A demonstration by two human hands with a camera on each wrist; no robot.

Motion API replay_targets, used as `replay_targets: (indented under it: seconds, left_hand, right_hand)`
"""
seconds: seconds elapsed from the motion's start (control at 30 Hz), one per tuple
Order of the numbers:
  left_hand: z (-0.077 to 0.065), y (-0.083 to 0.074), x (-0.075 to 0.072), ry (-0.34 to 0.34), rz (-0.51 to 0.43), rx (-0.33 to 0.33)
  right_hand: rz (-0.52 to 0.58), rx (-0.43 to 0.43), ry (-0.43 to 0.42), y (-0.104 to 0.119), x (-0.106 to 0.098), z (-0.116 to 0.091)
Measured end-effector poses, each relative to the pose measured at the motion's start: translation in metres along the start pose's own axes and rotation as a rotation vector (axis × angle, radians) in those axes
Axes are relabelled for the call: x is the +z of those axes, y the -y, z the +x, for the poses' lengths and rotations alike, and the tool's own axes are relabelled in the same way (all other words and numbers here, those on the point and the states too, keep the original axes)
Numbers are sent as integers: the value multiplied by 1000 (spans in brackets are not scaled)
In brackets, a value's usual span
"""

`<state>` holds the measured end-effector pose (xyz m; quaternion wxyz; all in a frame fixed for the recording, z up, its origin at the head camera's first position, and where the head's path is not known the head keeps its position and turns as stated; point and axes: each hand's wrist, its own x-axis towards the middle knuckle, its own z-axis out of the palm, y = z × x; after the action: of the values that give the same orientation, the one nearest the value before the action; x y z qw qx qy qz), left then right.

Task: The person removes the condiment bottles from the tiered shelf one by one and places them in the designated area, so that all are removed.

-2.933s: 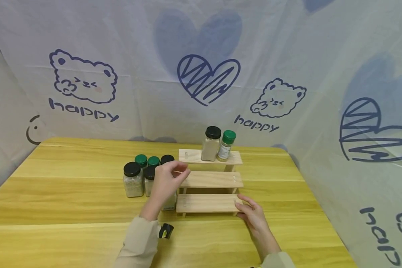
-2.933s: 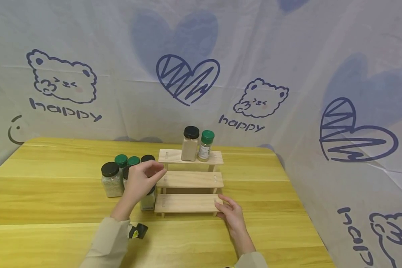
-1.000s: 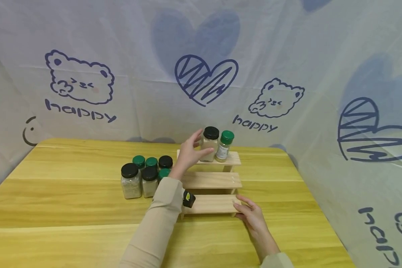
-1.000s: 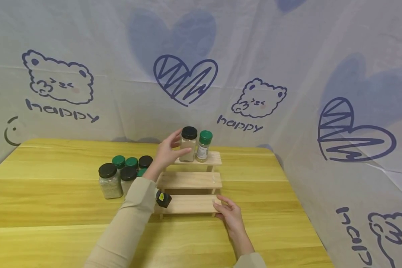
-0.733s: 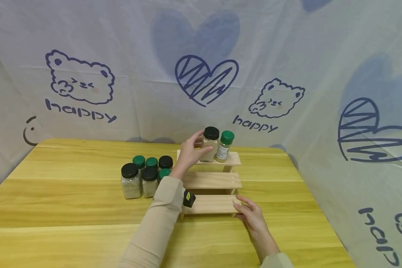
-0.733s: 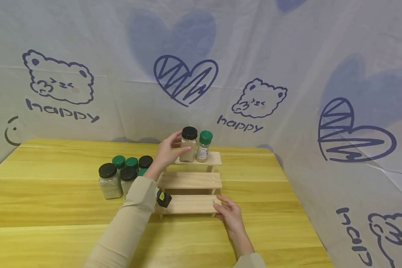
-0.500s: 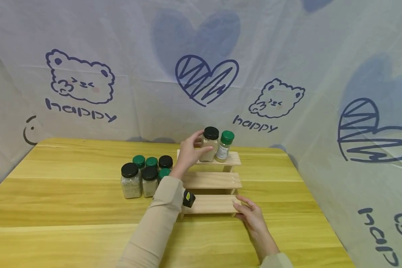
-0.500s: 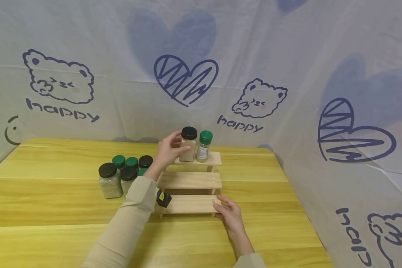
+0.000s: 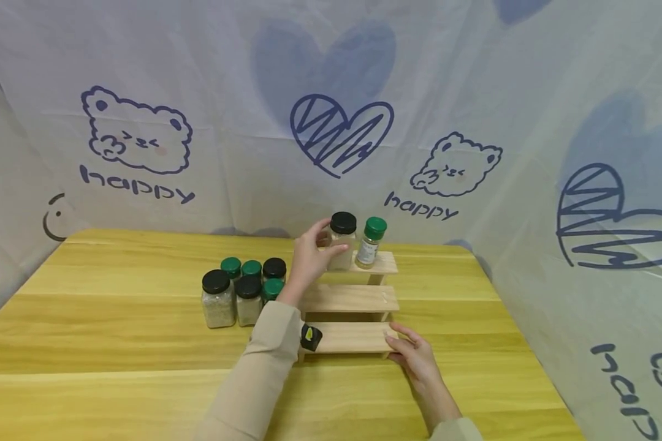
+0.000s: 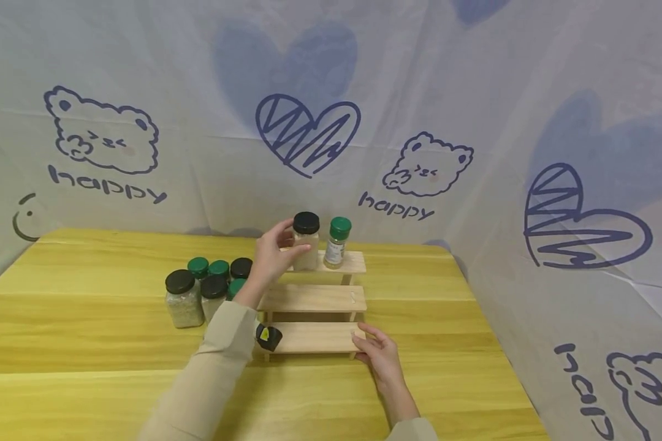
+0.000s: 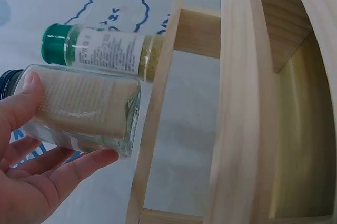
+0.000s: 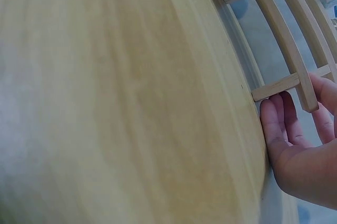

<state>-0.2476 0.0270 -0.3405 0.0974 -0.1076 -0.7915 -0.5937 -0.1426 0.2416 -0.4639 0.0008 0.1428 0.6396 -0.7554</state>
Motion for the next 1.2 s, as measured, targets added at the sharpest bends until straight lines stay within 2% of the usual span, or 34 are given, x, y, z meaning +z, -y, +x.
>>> replay_targets:
  seconds: [0.1,0.43,0.83,1.2]
  left_hand:
    - [-6,-1,0,-13,-12,-3]
    - [-17,-2,0,-40,-1,85]
    - [-34,-3,-4,-24,-60,48]
    - [-45,-2,-8,-31,-53,88]
  right_hand:
    - [-13,2,2,1,0,-1]
    - [12,-10,4,-1,-1,0]
    - [2,-1,-6,0,0,-1]
    - [-5,-5,-11,-2,0,0]
